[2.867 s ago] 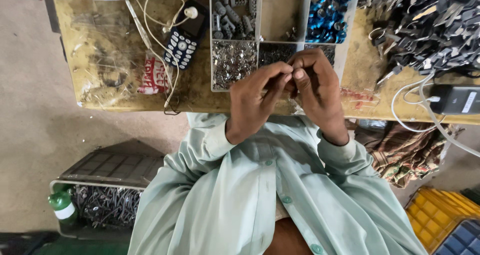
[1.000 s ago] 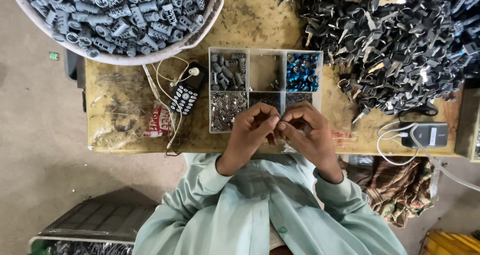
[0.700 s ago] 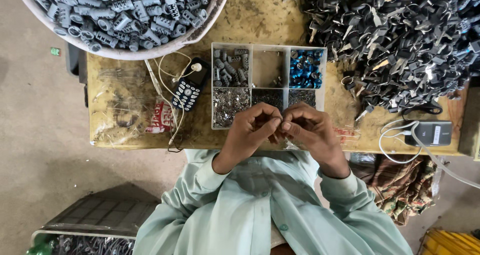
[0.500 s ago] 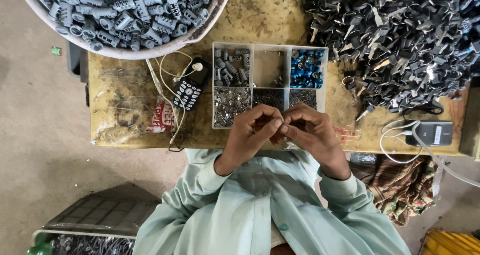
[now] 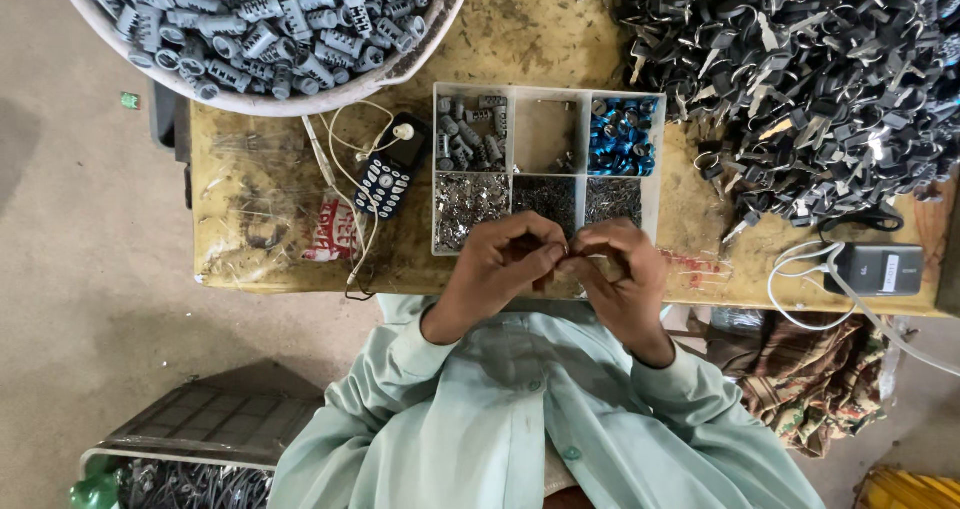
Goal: The person assembles lock cylinders by hand, inserting small metal pins and springs into a cylindrical housing and then inserting a blue plastic component. The person handles the parts one at a time and places the assembled units into a compartmentalized tray.
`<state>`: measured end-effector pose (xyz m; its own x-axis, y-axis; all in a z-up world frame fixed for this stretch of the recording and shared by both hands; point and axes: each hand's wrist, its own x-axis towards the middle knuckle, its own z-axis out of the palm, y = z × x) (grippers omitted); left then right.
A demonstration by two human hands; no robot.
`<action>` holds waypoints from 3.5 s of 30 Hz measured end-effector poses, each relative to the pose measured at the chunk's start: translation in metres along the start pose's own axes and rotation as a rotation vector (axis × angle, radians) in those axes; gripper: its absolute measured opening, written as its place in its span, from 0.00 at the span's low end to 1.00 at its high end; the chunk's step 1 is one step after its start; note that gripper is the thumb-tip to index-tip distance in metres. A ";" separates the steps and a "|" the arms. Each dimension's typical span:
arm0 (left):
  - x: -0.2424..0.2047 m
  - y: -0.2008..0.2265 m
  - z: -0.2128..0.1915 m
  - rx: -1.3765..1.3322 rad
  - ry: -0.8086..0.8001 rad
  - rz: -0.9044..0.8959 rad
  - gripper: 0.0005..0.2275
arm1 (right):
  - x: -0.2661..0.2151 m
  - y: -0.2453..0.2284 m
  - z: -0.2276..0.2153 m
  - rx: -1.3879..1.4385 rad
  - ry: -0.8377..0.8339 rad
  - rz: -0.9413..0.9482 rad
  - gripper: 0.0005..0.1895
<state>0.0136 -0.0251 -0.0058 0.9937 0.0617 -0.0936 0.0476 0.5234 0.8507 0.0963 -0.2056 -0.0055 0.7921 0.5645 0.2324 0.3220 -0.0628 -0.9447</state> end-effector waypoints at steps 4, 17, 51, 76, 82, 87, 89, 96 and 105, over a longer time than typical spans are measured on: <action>0.000 0.003 -0.006 0.068 -0.052 -0.084 0.05 | 0.004 -0.002 -0.013 -0.196 -0.153 -0.146 0.16; 0.004 -0.001 -0.021 -0.201 -0.120 -0.135 0.06 | -0.003 0.028 0.005 0.139 -0.143 -0.050 0.10; 0.004 -0.015 -0.030 -0.254 0.012 0.040 0.06 | 0.094 -0.027 -0.001 -0.280 -0.531 -0.321 0.18; 0.011 0.008 0.005 0.276 0.221 0.011 0.04 | 0.031 -0.025 -0.012 -0.419 -0.166 -0.144 0.22; 0.012 0.003 0.014 0.271 0.316 0.047 0.03 | 0.035 -0.026 -0.015 -0.475 -0.158 -0.206 0.24; 0.013 0.001 0.018 0.180 0.280 0.096 0.04 | 0.032 -0.031 -0.017 -0.477 -0.150 -0.222 0.22; 0.015 0.002 0.016 0.136 0.270 0.061 0.04 | 0.034 -0.032 -0.018 -0.500 -0.162 -0.237 0.22; 0.015 0.005 0.011 0.071 0.196 -0.035 0.04 | 0.041 -0.033 -0.022 -0.396 -0.192 -0.145 0.26; 0.010 0.005 0.028 0.173 0.288 0.106 0.02 | 0.040 -0.042 -0.024 -0.528 -0.209 -0.233 0.23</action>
<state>0.0262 -0.0451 0.0123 0.9257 0.3582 -0.1213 -0.0132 0.3511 0.9363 0.1273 -0.2001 0.0493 0.5685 0.7588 0.3180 0.7303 -0.2875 -0.6197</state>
